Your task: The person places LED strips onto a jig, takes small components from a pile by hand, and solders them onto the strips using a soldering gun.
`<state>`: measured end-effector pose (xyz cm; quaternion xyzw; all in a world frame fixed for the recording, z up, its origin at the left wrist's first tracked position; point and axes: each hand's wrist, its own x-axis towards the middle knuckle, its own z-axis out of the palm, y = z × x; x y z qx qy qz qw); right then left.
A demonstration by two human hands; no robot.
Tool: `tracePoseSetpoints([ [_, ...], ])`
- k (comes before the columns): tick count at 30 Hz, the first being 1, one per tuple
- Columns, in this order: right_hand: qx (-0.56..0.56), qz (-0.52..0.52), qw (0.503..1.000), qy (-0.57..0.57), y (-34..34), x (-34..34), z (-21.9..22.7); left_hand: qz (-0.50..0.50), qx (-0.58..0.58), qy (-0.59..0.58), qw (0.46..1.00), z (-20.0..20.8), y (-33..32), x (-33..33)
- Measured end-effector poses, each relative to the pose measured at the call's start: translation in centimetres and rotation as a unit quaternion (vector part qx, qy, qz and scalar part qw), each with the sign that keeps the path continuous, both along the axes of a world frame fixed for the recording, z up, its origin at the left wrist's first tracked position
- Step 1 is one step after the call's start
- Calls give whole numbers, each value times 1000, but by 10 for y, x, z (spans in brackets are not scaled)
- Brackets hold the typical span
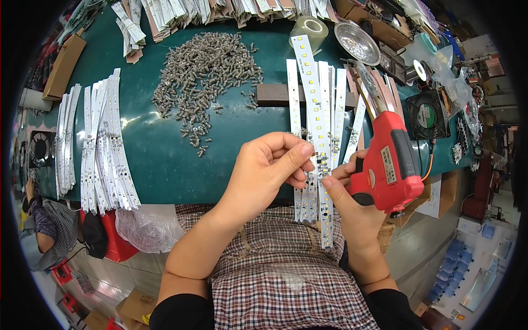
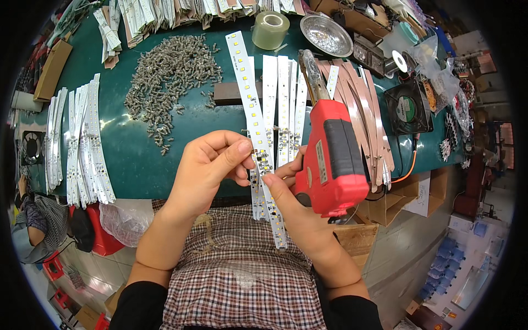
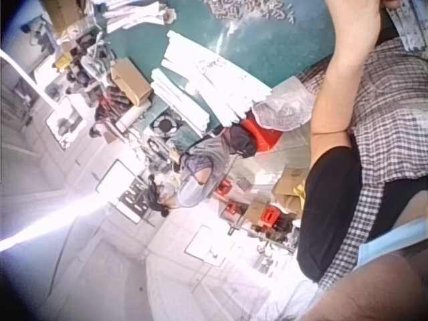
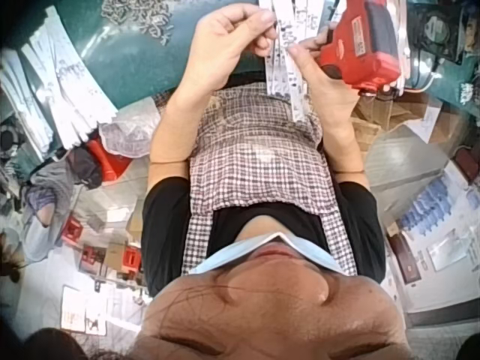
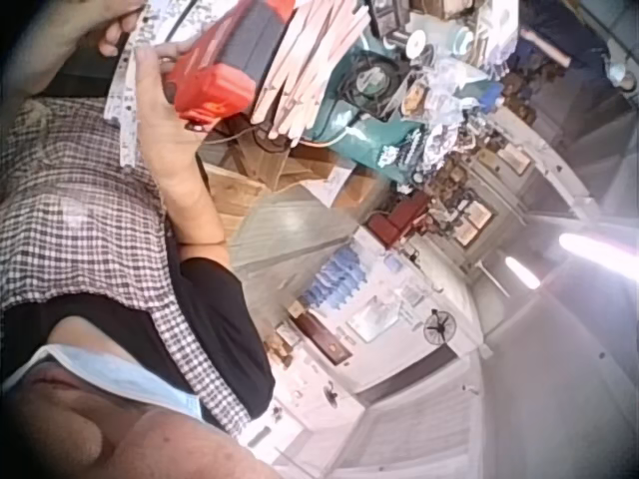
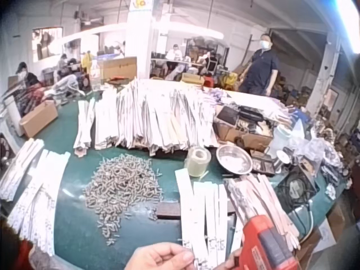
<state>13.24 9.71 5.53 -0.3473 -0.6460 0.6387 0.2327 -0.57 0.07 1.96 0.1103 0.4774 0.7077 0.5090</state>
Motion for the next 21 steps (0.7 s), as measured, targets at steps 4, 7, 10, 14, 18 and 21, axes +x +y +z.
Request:
tracePoseSetpoints([
  [4, 23, 10, 1000, -19, -3, 2, -2, 45, -27, 72, 996, 3, 2, 8],
  [7, 117, 75, 989, -40, 0, 5, -4, 67, -43, 128, 989, 2, 3, 12],
  [10, 145, 82, 985, -38, -2, 4, -6, 87, -58, 199, 974, -1, 5, 16],
  [14, 149, 73, 985, -44, -3, 3, -5, 131, -75, 325, 934, -9, 8, 22],
  [18, 150, 68, 985, -46, -3, 4, -6, 158, -63, 408, 897, -11, 10, 23],
  [21, 208, 82, 972, -67, -2, 5, -6, 149, -81, 410, 896, -7, 10, 22],
])
